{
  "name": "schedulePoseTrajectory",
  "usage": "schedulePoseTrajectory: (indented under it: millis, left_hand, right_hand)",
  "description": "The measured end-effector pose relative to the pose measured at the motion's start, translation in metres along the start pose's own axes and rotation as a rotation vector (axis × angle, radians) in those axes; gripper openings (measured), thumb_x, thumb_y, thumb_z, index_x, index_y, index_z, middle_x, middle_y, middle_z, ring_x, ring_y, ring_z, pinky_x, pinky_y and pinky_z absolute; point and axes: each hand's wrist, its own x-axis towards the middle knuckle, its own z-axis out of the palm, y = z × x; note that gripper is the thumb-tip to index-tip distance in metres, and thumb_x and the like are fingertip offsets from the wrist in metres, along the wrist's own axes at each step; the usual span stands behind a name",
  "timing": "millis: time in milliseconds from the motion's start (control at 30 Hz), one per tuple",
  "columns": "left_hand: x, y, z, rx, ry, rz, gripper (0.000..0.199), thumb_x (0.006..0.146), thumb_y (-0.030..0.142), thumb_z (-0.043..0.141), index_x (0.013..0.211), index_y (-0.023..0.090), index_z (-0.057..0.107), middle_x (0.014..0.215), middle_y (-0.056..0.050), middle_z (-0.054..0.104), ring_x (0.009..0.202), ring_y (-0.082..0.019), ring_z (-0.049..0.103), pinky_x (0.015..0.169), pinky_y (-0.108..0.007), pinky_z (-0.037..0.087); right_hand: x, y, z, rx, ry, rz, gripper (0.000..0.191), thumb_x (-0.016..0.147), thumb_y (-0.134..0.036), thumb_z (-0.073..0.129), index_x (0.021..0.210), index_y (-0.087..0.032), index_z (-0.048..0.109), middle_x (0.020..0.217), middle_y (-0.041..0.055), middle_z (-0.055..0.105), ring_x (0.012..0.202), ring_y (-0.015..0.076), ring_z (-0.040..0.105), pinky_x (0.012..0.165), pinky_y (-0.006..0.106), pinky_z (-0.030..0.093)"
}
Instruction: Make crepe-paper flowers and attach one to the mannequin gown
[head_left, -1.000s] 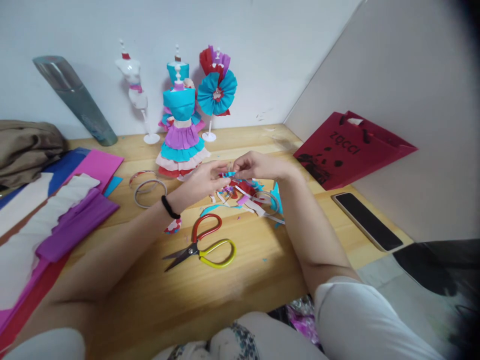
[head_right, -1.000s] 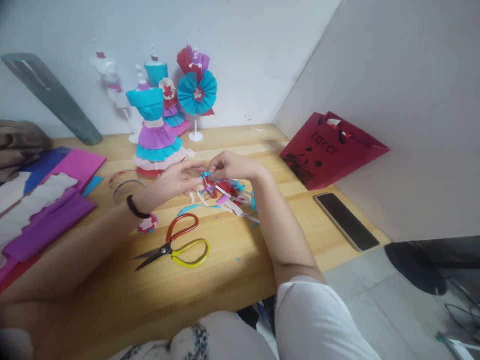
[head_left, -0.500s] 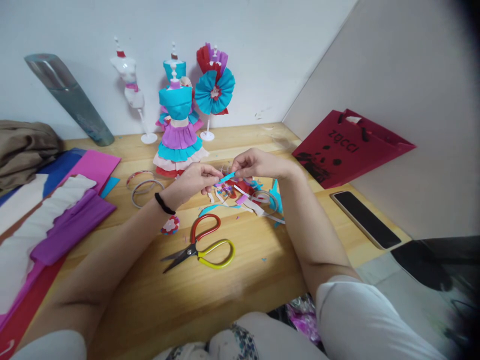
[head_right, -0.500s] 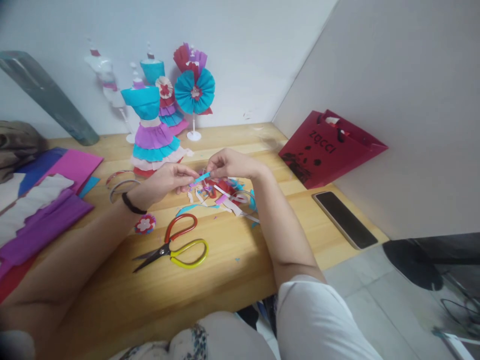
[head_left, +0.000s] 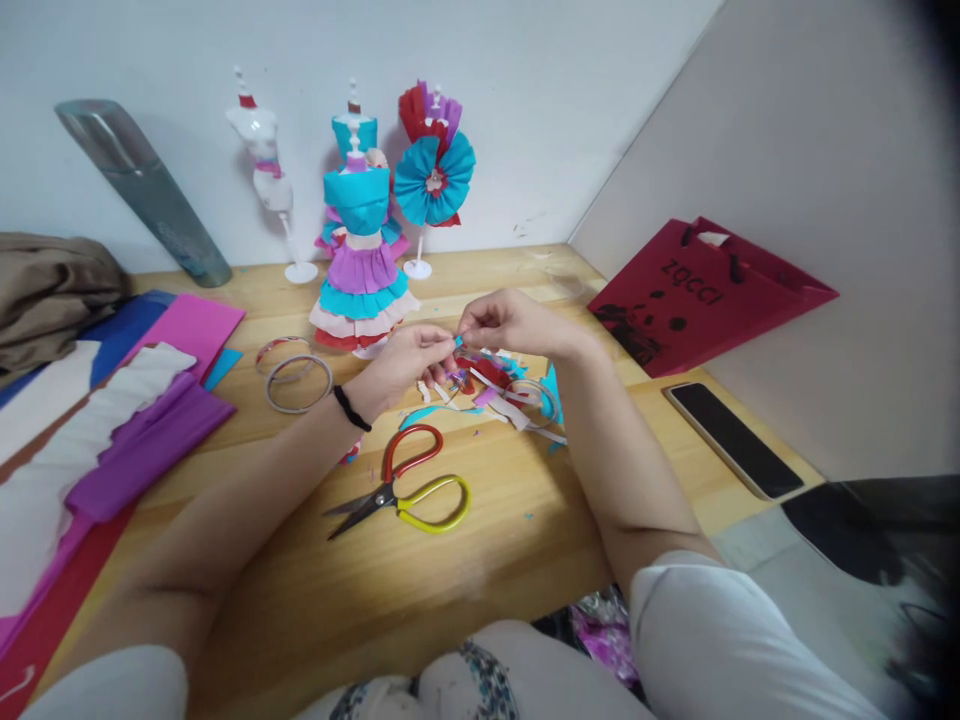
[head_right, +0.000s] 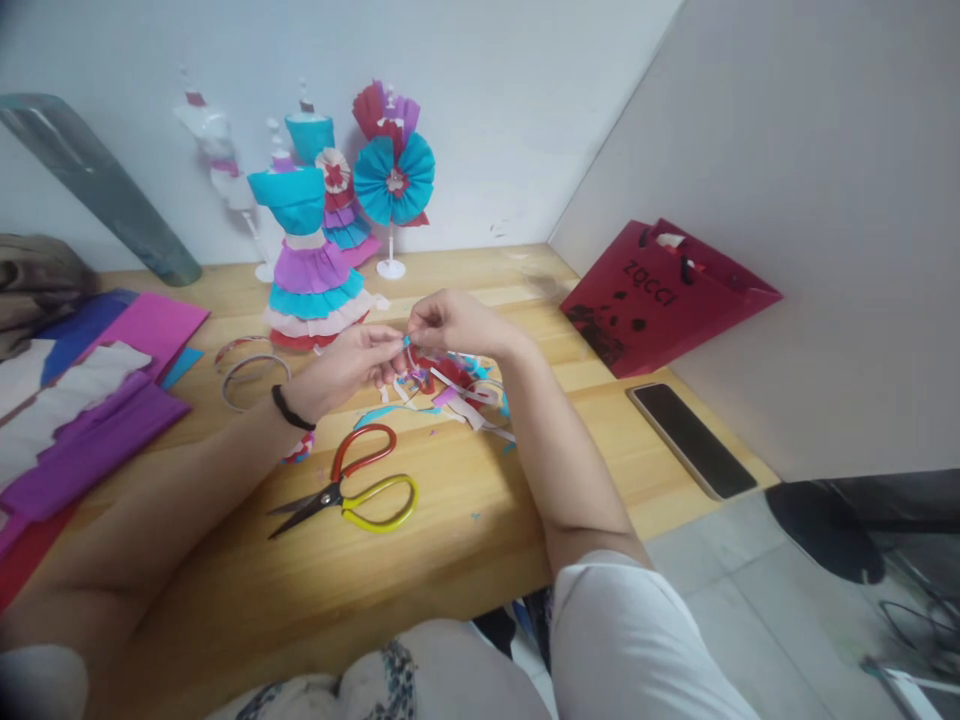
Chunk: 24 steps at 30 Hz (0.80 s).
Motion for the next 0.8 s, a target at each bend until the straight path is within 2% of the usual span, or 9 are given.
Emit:
schedulePoseTrajectory:
  millis: [100, 267, 400, 467, 533, 633, 667, 733, 800]
  left_hand:
    - [0.003, -0.005, -0.003, 0.01, 0.07, -0.032, 0.019, 0.091, 0.019, 0.061, 0.074, 0.01, 0.062, 0.066, -0.001, 0.063, 0.045, -0.003, 0.052, 0.042, -0.014, 0.039]
    - [0.0, -0.005, -0.007, 0.065, 0.045, -0.077, 0.017, 0.091, 0.014, 0.058, 0.075, 0.01, 0.063, 0.065, -0.001, 0.064, 0.046, -0.004, 0.052, 0.044, -0.014, 0.04]
    - [-0.003, 0.0, -0.008, 0.187, 0.036, -0.122, 0.012, 0.088, 0.011, 0.06, 0.078, 0.009, 0.066, 0.059, 0.001, 0.059, 0.044, -0.003, 0.048, 0.043, -0.014, 0.036]
    - [-0.004, 0.003, -0.008, 0.231, 0.097, -0.102, 0.01, 0.088, 0.013, 0.061, 0.081, 0.009, 0.067, 0.059, 0.002, 0.059, 0.043, -0.003, 0.044, 0.042, -0.015, 0.033]
    - [-0.005, 0.006, -0.006, 0.223, 0.173, -0.044, 0.013, 0.09, 0.019, 0.059, 0.087, 0.01, 0.068, 0.067, -0.001, 0.064, 0.048, -0.004, 0.048, 0.044, -0.015, 0.035]
    - [-0.006, 0.01, -0.002, 0.155, 0.155, 0.08, 0.021, 0.091, 0.029, 0.059, 0.098, 0.012, 0.069, 0.09, -0.006, 0.071, 0.067, -0.008, 0.06, 0.055, -0.016, 0.044]
    - [-0.007, 0.012, -0.001, 0.153, 0.114, 0.104, 0.02, 0.09, 0.029, 0.061, 0.094, 0.012, 0.069, 0.089, -0.005, 0.071, 0.069, -0.008, 0.061, 0.058, -0.016, 0.046]
    - [-0.01, 0.017, 0.001, 0.192, 0.049, 0.112, 0.016, 0.086, 0.025, 0.064, 0.078, 0.011, 0.068, 0.075, -0.003, 0.068, 0.064, -0.008, 0.058, 0.06, -0.017, 0.045]
    - [-0.013, 0.021, 0.0, 0.245, 0.039, 0.089, 0.02, 0.083, 0.021, 0.063, 0.066, 0.011, 0.063, 0.061, -0.002, 0.063, 0.056, -0.007, 0.055, 0.056, -0.018, 0.043]
  right_hand:
    - [-0.005, -0.004, -0.007, -0.063, 0.069, 0.055, 0.008, 0.071, -0.024, 0.061, 0.072, -0.016, 0.062, 0.062, -0.0004, 0.058, 0.057, 0.0115, 0.049, 0.056, 0.024, 0.037]
    - [-0.016, 0.0, -0.023, -0.139, 0.184, 0.075, 0.013, 0.073, -0.028, 0.063, 0.075, -0.015, 0.064, 0.065, 0.0026, 0.061, 0.057, 0.0131, 0.051, 0.057, 0.026, 0.04]
    - [-0.023, 0.006, -0.032, -0.172, 0.241, 0.059, 0.018, 0.077, -0.032, 0.063, 0.077, -0.015, 0.066, 0.064, 0.0035, 0.062, 0.056, 0.0126, 0.051, 0.055, 0.026, 0.04]
    - [-0.025, 0.005, -0.033, -0.176, 0.214, 0.06, 0.016, 0.077, -0.03, 0.063, 0.079, -0.015, 0.067, 0.066, 0.0035, 0.063, 0.057, 0.0124, 0.051, 0.056, 0.026, 0.04]
    - [-0.024, 0.001, -0.029, -0.177, 0.16, 0.054, 0.012, 0.076, -0.026, 0.063, 0.079, -0.015, 0.067, 0.068, 0.0032, 0.064, 0.059, 0.0126, 0.052, 0.057, 0.026, 0.04]
    - [-0.019, -0.009, -0.017, -0.19, 0.097, 0.01, 0.008, 0.077, -0.022, 0.062, 0.074, -0.016, 0.066, 0.067, 0.0015, 0.062, 0.061, 0.0123, 0.051, 0.058, 0.025, 0.037]
    - [-0.017, -0.012, -0.013, -0.204, 0.08, 0.002, 0.007, 0.077, -0.022, 0.063, 0.074, -0.016, 0.065, 0.065, 0.0003, 0.06, 0.059, 0.0116, 0.048, 0.057, 0.025, 0.036]
    - [-0.013, -0.016, -0.006, -0.227, 0.037, -0.011, 0.007, 0.078, -0.021, 0.064, 0.073, -0.017, 0.065, 0.063, -0.0009, 0.059, 0.058, 0.0109, 0.046, 0.057, 0.025, 0.034]
    - [-0.011, -0.017, -0.003, -0.222, 0.033, -0.005, 0.008, 0.078, -0.022, 0.064, 0.072, -0.017, 0.065, 0.063, -0.001, 0.058, 0.058, 0.0109, 0.046, 0.056, 0.025, 0.034]
